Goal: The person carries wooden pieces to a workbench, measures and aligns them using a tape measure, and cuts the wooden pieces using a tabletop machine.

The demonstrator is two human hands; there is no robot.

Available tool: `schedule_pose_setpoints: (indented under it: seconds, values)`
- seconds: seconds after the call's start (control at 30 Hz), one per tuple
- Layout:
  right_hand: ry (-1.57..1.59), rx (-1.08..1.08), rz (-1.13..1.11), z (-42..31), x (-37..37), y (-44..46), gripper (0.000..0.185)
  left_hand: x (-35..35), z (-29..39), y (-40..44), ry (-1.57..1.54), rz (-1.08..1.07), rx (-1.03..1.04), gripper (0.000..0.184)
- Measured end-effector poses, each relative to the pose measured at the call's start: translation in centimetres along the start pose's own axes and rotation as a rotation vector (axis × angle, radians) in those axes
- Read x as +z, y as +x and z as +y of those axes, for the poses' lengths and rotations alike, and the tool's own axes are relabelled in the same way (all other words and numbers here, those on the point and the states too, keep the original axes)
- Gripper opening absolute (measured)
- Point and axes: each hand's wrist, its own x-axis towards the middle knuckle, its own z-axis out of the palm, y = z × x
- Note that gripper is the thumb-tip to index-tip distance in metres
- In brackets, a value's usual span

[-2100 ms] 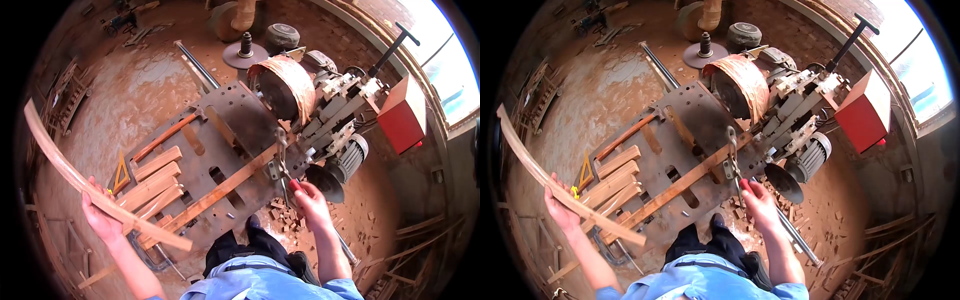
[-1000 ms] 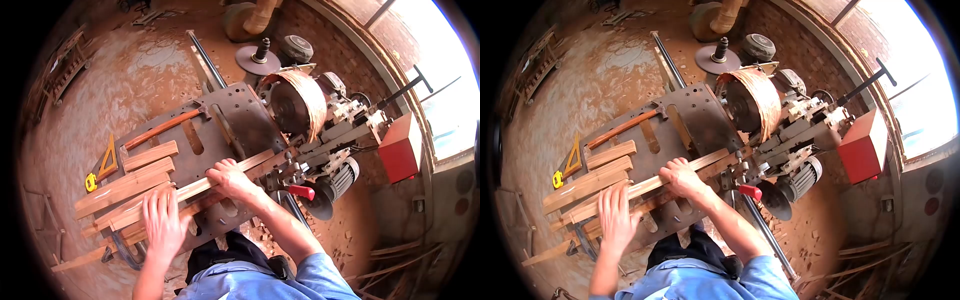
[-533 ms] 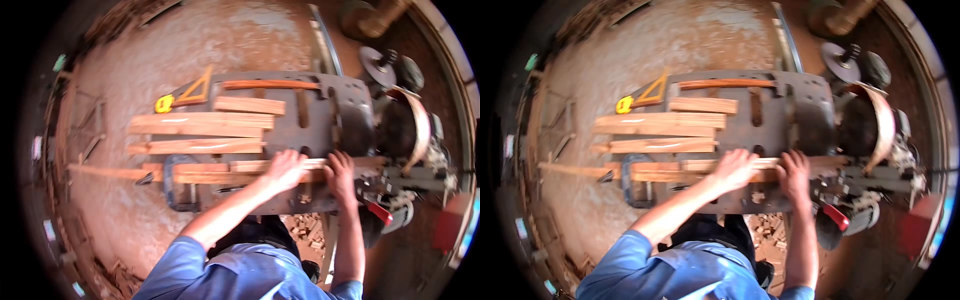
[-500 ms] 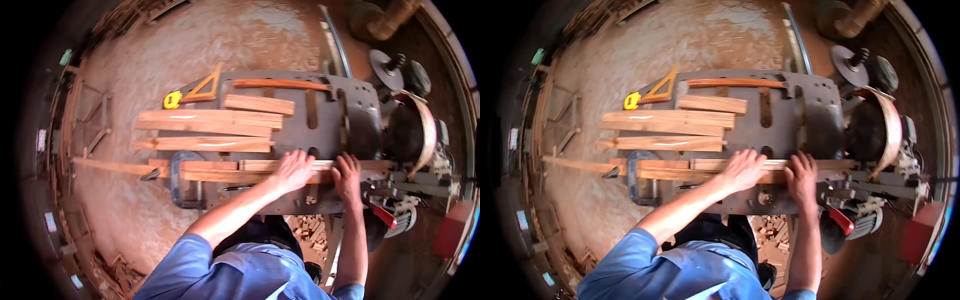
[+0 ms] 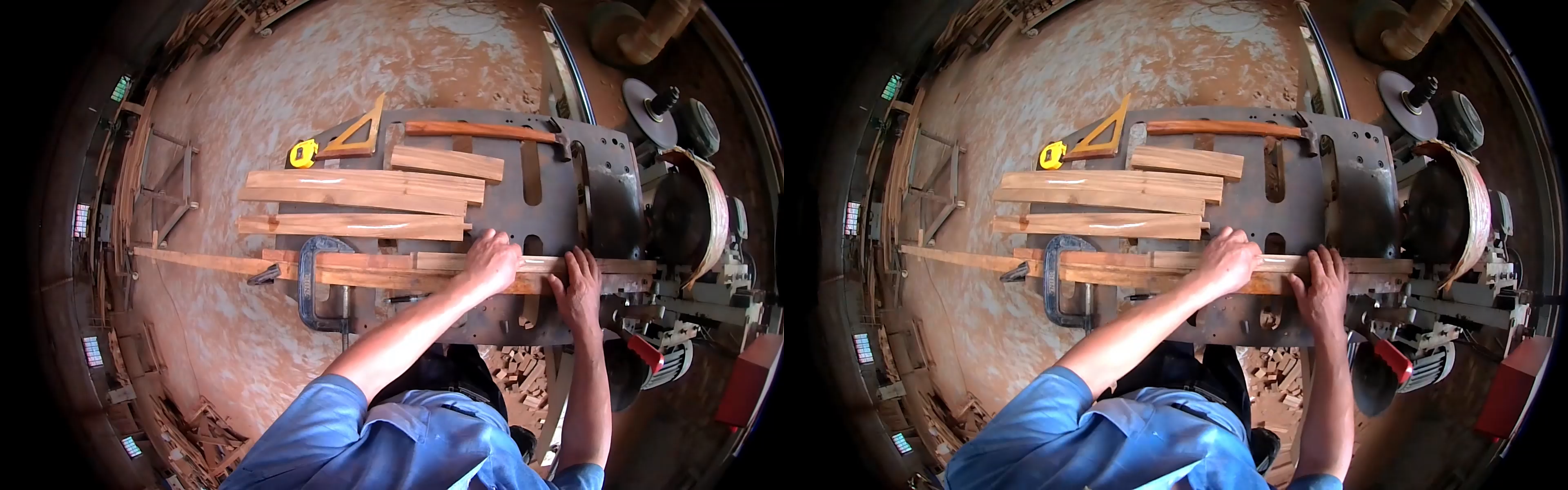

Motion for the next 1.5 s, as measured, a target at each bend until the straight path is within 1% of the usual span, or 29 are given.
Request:
schedule_pose_setpoints:
  seconds: [0.03, 0.07, 0.1, 0.13, 0.17, 0.2, 0.23, 0.27, 0.3, 0.33, 0.37, 0.4, 0.43, 0.5, 0.53, 0.57, 0.63, 0.7, 0.73, 0.83, 1.17, 1.23, 1.33, 1.43, 1.5]
  values:
    - [-0.017, -0.018, -0.004, 0.2, 0.1, 0.1, 0.061, 0.1, 0.0, 0.2, -0.007, -0.020, -0.031, 0.017]
    - [-0.029, -0.021, -0.027, 1.0, 0.5, 0.0, 0.066, 0.3, 0.1, 0.6, 0.052, -0.096, -0.067, 0.014]
    - [0.003, -0.016, -0.051, 0.9, -0.2, 0.0, 0.072, 1.4, -1.0, 0.3, 0.024, 0.006, 0.017, 0.008]
    - [-0.029, 0.031, -0.126, 0.2, -1.6, 0.0, 0.080, 0.7, -1.0, 0.2, 0.038, -0.025, 0.074, 0.005]
    - [-0.132, 0.126, -0.210, -1.2, -3.3, -0.4, 0.092, 1.0, -1.5, 0.1, 0.088, -0.040, 0.117, 0.006]
    - [-0.193, 0.222, -0.331, -1.6, -4.1, -0.5, 0.101, 0.6, -1.2, 0.1, 0.149, -0.074, 0.088, 0.005]
    - [-0.294, 0.251, -0.348, -1.5, -4.0, -0.9, 0.103, 0.1, -0.6, -0.1, 0.156, -0.093, 0.070, 0.008]
    - [-0.314, 0.293, -0.343, -1.1, -4.0, -1.2, 0.088, 0.0, -0.5, -0.3, 0.181, -0.110, 0.059, 0.015]
    - [-0.406, 0.258, -0.273, 0.1, -2.2, -1.8, 0.074, -0.3, -0.1, -0.9, 0.185, -0.076, 0.082, 0.025]
    - [-0.510, 0.202, -0.182, 1.4, 0.0, -2.7, 0.065, -0.7, 0.4, -1.5, 0.171, -0.022, 0.133, 0.045]
    - [-0.564, 0.170, -0.201, 0.8, -0.3, -2.5, 0.063, -2.1, 1.7, -2.2, 0.197, -0.139, 0.121, 0.064]
    - [-0.555, 0.180, -0.220, 0.3, -0.8, -2.0, 0.058, -2.3, 2.1, -3.0, 0.260, -0.185, 0.183, 0.073]
    - [-0.531, 0.182, -0.173, 0.8, 0.1, -1.8, 0.053, -1.7, 1.6, -3.5, 0.288, -0.136, 0.247, 0.074]
    - [-0.549, 0.173, -0.160, 0.8, 0.1, -1.7, 0.049, -0.3, 0.3, -4.4, 0.340, -0.029, 0.350, 0.077]
    - [-0.551, 0.175, -0.103, 0.9, 0.6, -1.9, 0.050, 0.2, -0.2, -4.4, 0.334, -0.028, 0.360, 0.079]
    - [-0.550, 0.190, -0.140, 0.5, 0.1, -1.9, 0.051, 0.4, -0.5, -4.1, 0.326, -0.022, 0.370, 0.081]
    - [-0.607, 0.220, -0.042, 0.5, 0.2, -1.5, 0.049, 0.8, -1.1, -4.2, 0.336, -0.022, 0.387, 0.083]
    - [-0.621, 0.168, -0.069, 0.5, -0.9, -1.2, 0.048, 0.9, -1.3, -3.8, 0.370, -0.013, 0.408, 0.083]
    - [-0.625, 0.140, -0.094, 0.4, -1.1, -1.4, 0.047, 1.0, -1.4, -3.7, 0.365, -0.016, 0.403, 0.082]
    - [-0.640, 0.134, -0.046, 1.4, 0.3, -1.0, 0.045, 1.1, -1.8, -3.4, 0.345, -0.003, 0.415, 0.082]
    - [-0.684, 0.117, -0.081, 1.2, -0.4, 1.6, 0.046, 0.3, -2.7, -1.4, 0.361, 0.015, 0.400, 0.081]
    - [-0.698, 0.115, -0.090, 1.4, -0.3, 2.9, 0.046, 0.0, -3.1, -0.1, 0.355, 0.013, 0.401, 0.082]
    - [-0.713, 0.118, -0.185, 0.7, -1.0, 5.6, 0.045, -1.1, -4.7, 2.6, 0.311, 0.008, 0.418, 0.082]
    - [-0.706, 0.142, -0.145, 0.8, -0.3, 7.4, 0.041, -1.8, -5.3, 4.0, 0.301, 0.002, 0.410, 0.082]
    - [-0.692, 0.152, -0.168, 1.2, 0.0, 8.5, 0.043, -2.1, -5.5, 4.9, 0.300, 0.006, 0.413, 0.082]
